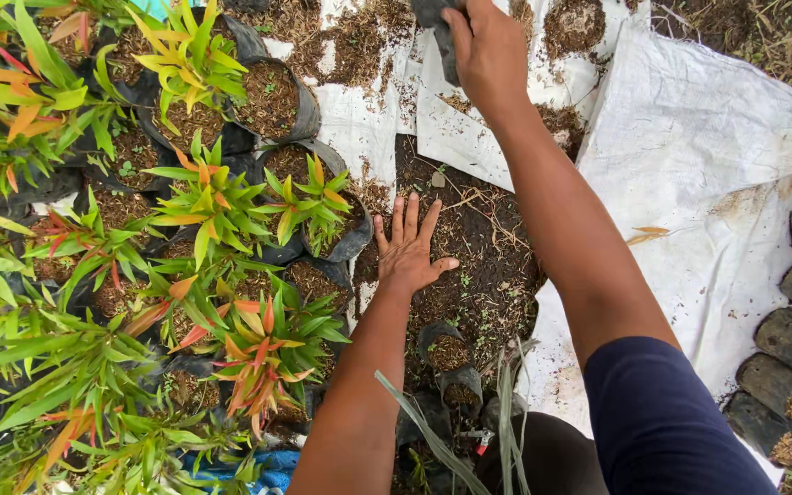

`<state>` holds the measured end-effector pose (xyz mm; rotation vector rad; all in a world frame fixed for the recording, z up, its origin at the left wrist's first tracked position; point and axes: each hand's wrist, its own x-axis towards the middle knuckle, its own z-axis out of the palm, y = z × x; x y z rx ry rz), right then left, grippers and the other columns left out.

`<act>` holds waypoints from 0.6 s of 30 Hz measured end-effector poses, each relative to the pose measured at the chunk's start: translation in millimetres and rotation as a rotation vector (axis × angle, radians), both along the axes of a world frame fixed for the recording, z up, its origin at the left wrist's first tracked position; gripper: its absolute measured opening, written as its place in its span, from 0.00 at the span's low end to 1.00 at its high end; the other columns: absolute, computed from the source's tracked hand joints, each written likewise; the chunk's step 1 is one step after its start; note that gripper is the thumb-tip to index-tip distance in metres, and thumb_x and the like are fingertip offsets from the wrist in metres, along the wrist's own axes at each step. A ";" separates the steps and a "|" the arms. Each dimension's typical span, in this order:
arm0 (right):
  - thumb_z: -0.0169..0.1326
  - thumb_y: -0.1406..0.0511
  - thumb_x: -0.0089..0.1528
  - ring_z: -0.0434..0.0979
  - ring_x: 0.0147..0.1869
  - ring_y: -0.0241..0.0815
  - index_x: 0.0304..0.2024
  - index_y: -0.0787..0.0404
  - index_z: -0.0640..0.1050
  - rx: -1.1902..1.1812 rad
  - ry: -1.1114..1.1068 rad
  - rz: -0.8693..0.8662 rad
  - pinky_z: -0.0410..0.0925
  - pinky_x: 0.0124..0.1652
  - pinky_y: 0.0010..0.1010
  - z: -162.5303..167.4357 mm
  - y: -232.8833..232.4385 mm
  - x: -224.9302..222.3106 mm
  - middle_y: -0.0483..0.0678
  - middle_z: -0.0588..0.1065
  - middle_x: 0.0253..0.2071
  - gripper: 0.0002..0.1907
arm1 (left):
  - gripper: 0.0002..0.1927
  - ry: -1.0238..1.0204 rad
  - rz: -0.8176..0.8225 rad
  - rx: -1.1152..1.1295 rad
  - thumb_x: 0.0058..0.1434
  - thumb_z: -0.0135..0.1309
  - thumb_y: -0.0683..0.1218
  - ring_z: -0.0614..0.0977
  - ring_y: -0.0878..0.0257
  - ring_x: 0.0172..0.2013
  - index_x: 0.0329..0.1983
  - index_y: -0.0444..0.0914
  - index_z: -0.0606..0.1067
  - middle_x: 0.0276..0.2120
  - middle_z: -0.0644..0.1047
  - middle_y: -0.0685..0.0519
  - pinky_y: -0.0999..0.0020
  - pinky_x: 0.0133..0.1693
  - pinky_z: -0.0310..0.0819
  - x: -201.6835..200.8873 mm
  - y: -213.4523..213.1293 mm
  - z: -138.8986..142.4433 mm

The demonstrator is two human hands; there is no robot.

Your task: The person scoops soil from a sack and fills black plastic nursery bags with seedlings. They place each filled bag on a white tarp, repeating the process for multiple seedlings.

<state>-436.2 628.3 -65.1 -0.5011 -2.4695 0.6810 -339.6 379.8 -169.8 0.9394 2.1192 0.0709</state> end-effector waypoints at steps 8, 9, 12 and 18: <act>0.56 0.58 0.68 0.79 0.35 0.60 0.49 0.60 0.74 -0.293 -0.450 0.081 0.69 0.34 0.46 60.5 -121.7 223.2 0.58 0.78 0.32 0.13 | 0.61 0.082 -0.068 0.000 0.54 0.60 0.73 0.24 0.53 0.76 0.80 0.56 0.38 0.79 0.26 0.50 0.43 0.70 0.15 8.5 -8.4 8.4; 0.55 0.58 0.67 0.79 0.35 0.60 0.49 0.59 0.74 -0.327 -0.491 0.106 0.69 0.34 0.47 62.8 -131.3 241.5 0.57 0.78 0.33 0.13 | 0.63 0.131 -0.067 0.045 0.52 0.64 0.68 0.25 0.53 0.75 0.82 0.57 0.38 0.78 0.26 0.50 0.44 0.69 0.15 7.9 -9.4 10.7; 0.56 0.57 0.66 0.78 0.36 0.61 0.46 0.58 0.74 -0.188 -0.571 0.256 0.70 0.34 0.48 52.2 -160.2 287.0 0.56 0.77 0.32 0.13 | 0.58 0.115 -0.014 0.246 0.53 0.65 0.65 0.30 0.53 0.76 0.80 0.58 0.45 0.78 0.32 0.52 0.44 0.71 0.20 13.4 -26.8 18.3; 0.55 0.58 0.66 0.79 0.38 0.56 0.45 0.52 0.75 0.057 -0.555 0.320 0.71 0.35 0.44 5.6 -206.9 337.2 0.51 0.79 0.36 0.09 | 0.35 0.078 0.069 0.624 0.65 0.59 0.57 0.44 0.52 0.77 0.74 0.54 0.61 0.78 0.47 0.49 0.43 0.73 0.33 51.5 -110.3 31.9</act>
